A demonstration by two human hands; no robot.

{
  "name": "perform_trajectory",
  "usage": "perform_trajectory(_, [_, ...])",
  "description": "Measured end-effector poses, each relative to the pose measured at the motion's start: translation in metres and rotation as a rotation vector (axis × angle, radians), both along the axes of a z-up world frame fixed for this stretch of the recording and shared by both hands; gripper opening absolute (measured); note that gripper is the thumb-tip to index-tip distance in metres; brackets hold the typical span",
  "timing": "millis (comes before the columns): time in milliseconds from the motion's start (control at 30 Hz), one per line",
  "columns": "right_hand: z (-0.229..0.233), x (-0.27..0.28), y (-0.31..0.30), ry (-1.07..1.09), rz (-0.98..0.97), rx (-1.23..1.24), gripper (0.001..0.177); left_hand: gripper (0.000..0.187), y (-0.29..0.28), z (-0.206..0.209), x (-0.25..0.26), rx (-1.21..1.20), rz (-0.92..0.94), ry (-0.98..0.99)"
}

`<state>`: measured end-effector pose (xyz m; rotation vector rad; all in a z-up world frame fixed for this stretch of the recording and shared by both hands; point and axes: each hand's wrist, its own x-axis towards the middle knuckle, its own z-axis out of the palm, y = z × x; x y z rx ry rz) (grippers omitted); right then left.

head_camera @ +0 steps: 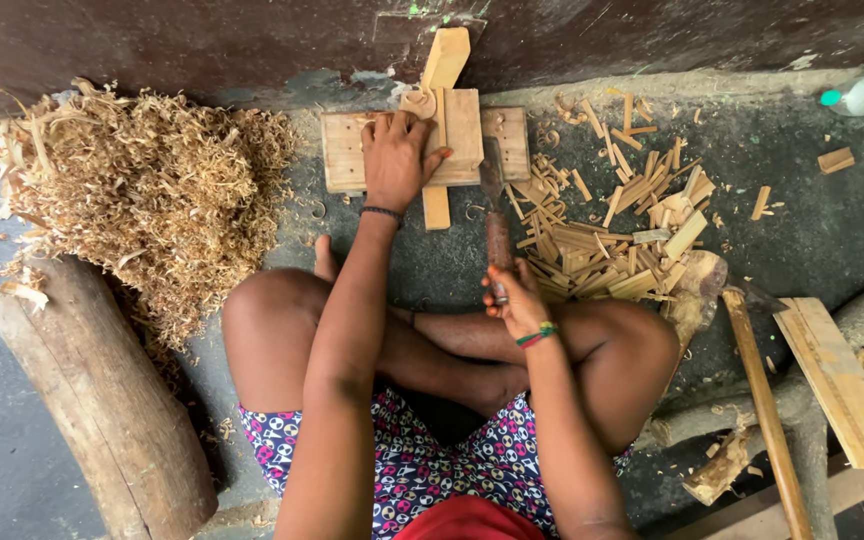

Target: The person sits cross-legged on the floor and uses a chisel and mallet to carve a small wooden piece clamped in a jig. They repeatedly strike the chisel to remove wood shavings, occasionally adjusting the wood's position.

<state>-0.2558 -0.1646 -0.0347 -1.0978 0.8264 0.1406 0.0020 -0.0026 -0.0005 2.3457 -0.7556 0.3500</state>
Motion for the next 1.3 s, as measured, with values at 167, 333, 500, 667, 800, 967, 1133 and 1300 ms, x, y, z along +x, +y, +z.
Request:
perform_trajectory(167, [0.002,0.000,0.012,-0.013,-0.068,-0.100,0.020,0.060,0.000,-0.002,0.002,0.010,0.029,0.055])
perform_trajectory(333, [0.034,-0.010,0.014,-0.064,-0.163,-0.205,0.023,0.091,-0.007,0.003,0.004,-0.090,-0.043,-0.077])
perform_trajectory(500, [0.073,-0.021,0.027,-0.080,-0.152,-0.297,0.030,0.080,-0.032,0.019,-0.021,-0.235,-0.341,0.006])
perform_trajectory(667, [0.090,-0.020,0.044,-0.030,-0.022,-0.316,0.045,0.064,-0.055,0.033,-0.055,-0.259,-0.657,0.048])
perform_trajectory(800, [0.091,-0.020,0.049,-0.054,0.056,-0.351,0.043,0.045,-0.060,0.034,-0.060,-0.158,-0.690,0.173])
perform_trajectory(967, [0.087,-0.016,0.050,-0.050,0.100,-0.337,0.041,0.043,-0.054,0.034,-0.056,-0.049,-0.649,0.194])
perform_trajectory(1133, [0.086,-0.014,0.049,-0.053,0.101,-0.353,0.041,0.041,-0.054,0.032,-0.054,-0.088,-0.653,0.172])
perform_trajectory(1300, [0.087,-0.011,0.050,-0.049,0.105,-0.366,0.041,0.042,-0.053,0.030,-0.052,-0.078,-0.650,0.193])
